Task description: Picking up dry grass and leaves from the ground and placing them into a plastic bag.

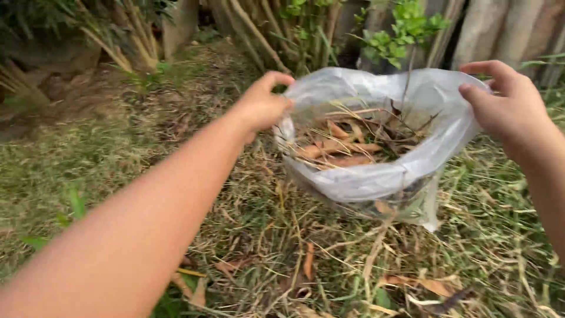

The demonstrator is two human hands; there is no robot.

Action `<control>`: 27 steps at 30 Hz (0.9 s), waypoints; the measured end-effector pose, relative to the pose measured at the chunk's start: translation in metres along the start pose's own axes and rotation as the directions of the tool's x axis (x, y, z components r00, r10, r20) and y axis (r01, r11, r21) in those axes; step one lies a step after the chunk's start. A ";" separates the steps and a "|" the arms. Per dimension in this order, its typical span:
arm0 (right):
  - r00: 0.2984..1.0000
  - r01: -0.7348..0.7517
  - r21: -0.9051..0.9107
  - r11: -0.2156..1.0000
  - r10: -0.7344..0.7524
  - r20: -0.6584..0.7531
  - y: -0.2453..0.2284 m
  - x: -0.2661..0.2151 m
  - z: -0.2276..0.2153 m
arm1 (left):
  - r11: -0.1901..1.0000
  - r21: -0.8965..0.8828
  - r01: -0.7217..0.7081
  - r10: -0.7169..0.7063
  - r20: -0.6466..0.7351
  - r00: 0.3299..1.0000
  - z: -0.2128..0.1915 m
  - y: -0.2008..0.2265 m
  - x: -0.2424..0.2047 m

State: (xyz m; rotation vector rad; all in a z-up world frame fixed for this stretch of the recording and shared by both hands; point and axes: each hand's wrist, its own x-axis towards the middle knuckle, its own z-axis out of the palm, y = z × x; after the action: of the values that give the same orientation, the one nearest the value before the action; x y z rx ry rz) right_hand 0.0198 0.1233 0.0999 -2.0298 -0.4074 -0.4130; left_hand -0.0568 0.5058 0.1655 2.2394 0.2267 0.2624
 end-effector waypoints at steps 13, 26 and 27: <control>0.857 -0.209 -0.516 0.831 0.410 0.312 0.049 -0.036 0.093 | 0.993 0.089 0.078 -0.105 0.354 0.929 0.066 -0.095 -0.028; 0.822 0.419 -0.335 0.844 -0.195 0.535 -0.173 -0.013 0.320 | 0.958 0.114 0.262 -0.269 0.058 0.961 -0.083 -0.304 -0.030; 0.817 0.418 -0.336 0.844 -0.187 0.546 -0.179 -0.032 0.348 | 0.956 0.107 0.272 -0.280 0.064 0.958 -0.081 -0.327 -0.040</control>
State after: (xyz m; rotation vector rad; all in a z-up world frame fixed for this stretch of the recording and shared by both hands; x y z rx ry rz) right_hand -0.0476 0.5085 0.0640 -2.5274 -1.0624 -0.1759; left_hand -0.1401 0.7595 -0.0432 2.2749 0.5149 0.0120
